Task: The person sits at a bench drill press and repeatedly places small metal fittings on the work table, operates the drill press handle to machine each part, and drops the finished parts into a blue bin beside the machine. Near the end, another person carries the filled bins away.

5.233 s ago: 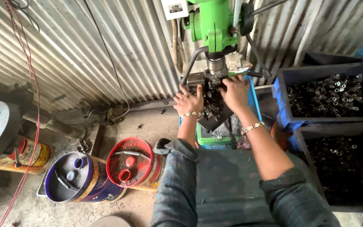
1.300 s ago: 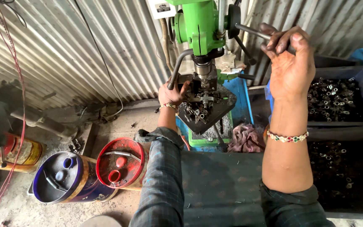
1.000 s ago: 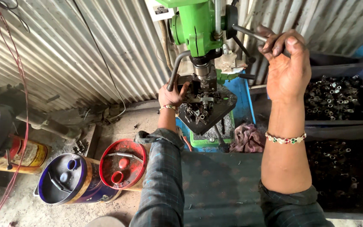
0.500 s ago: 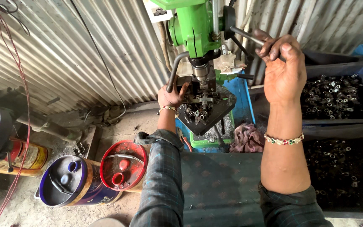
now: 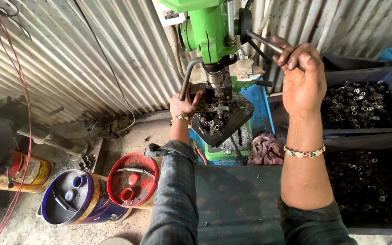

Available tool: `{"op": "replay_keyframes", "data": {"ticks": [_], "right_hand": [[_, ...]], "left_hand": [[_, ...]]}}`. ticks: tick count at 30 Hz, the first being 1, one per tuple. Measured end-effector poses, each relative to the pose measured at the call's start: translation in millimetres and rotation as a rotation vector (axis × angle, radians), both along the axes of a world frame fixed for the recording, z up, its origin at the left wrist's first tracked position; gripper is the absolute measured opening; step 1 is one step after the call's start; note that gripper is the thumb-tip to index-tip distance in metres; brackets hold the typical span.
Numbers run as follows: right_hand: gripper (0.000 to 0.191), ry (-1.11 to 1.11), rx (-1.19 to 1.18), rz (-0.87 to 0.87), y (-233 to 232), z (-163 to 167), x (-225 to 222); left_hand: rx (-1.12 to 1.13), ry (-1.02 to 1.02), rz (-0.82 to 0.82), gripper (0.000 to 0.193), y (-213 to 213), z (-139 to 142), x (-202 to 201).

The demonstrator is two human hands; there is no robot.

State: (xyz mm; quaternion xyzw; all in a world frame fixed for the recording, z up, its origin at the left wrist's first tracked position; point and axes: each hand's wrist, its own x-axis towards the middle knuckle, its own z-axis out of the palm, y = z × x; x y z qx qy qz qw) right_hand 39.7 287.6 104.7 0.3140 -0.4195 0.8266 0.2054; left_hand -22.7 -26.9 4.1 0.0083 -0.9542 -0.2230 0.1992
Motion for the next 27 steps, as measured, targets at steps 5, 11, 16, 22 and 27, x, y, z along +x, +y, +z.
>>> {"op": "replay_keyframes", "data": {"ticks": [5, 11, 16, 22, 27], "right_hand": [[0.026, 0.000, 0.006, 0.006, 1, -3, 0], [0.025, -0.007, -0.005, 0.011, 1, -8, -1], [0.025, -0.005, -0.014, 0.012, 3, -11, -1], [0.028, -0.002, 0.022, -0.011, 1, -15, -1], [0.030, 0.022, 0.046, -0.005, 2, -26, -3]], "left_hand": [[0.035, -0.014, 0.002, 0.069, -1, -1, 0], [0.038, -0.003, 0.002, 0.069, -1, -2, 0], [0.033, 0.030, -0.002, 0.069, -1, -4, -1], [0.045, 0.041, -0.001, 0.068, -3, -3, 0], [-0.020, -0.018, 0.020, 0.065, -6, 1, 3]]}}
